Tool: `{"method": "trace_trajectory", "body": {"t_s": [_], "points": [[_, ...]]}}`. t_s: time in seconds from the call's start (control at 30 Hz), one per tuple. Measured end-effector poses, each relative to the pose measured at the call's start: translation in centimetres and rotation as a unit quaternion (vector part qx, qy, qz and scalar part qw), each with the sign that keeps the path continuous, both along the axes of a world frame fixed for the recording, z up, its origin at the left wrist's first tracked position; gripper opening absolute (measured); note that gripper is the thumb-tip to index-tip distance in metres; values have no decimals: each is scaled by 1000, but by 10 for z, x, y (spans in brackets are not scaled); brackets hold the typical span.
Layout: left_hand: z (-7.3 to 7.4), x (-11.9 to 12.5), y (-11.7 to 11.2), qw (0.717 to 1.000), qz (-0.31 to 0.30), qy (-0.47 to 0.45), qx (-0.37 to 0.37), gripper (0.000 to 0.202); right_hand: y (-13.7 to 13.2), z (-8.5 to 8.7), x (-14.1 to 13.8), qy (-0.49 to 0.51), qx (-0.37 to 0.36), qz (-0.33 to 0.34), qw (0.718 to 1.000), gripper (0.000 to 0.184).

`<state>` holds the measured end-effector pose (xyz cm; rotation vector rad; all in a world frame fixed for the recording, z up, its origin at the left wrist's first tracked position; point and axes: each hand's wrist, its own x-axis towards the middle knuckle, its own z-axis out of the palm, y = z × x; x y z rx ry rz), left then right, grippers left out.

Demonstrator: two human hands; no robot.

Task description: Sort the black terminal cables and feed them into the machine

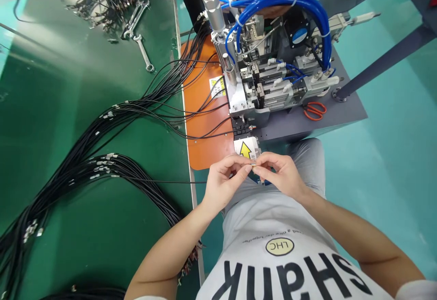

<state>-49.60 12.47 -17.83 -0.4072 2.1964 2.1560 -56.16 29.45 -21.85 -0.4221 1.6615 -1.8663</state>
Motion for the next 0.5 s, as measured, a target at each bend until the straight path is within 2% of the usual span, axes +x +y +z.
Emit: {"method": "trace_trajectory", "body": {"t_s": [0.3, 0.37, 0.5], "points": [[-5, -5, 6, 995, 43, -29, 83, 17, -4, -6, 7, 87, 23, -54, 995, 11], [-8, -5, 8, 995, 50, -23, 79, 16, -4, -7, 6, 103, 33, -63, 992, 10], [-13, -4, 9, 999, 49, -7, 20, 17, 1, -6, 0, 82, 59, -31, 994, 11]]}}
